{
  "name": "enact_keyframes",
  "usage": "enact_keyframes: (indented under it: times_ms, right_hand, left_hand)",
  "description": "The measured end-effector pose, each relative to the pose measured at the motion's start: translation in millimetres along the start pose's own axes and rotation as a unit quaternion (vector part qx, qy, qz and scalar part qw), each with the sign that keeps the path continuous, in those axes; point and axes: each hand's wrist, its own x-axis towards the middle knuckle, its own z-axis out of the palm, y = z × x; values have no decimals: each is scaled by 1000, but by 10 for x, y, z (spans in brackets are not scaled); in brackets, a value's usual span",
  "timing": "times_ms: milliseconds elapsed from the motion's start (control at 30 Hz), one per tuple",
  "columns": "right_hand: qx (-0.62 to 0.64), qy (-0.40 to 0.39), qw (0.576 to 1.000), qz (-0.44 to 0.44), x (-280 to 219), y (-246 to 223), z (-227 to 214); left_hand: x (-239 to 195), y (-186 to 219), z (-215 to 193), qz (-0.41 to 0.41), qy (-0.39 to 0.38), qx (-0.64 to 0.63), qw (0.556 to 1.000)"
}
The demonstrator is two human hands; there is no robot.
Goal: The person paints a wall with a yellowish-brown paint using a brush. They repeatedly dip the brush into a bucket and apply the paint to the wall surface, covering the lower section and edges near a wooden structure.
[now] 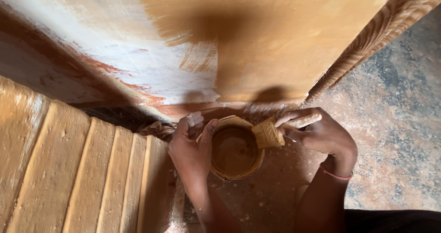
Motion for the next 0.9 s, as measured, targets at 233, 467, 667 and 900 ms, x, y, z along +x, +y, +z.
enact_keyframes:
  times_ms: [233, 467, 667, 900]
  right_hand:
    - [136, 55, 989, 15, 156, 32, 61]
    - [110, 165, 978, 59, 408, -29, 355]
    - [-56, 142, 975, 163, 241, -226, 175]
    - [-213, 110, 969, -57, -225, -1166, 55]
  left_hand:
    - [-28, 46, 11, -5, 6, -12, 1000]
    - [-20, 141, -55, -43, -15, 9, 999]
    - [-7, 90, -152, -44, 22, 15, 999]
    - [4, -22, -308, -6, 114, -90, 989]
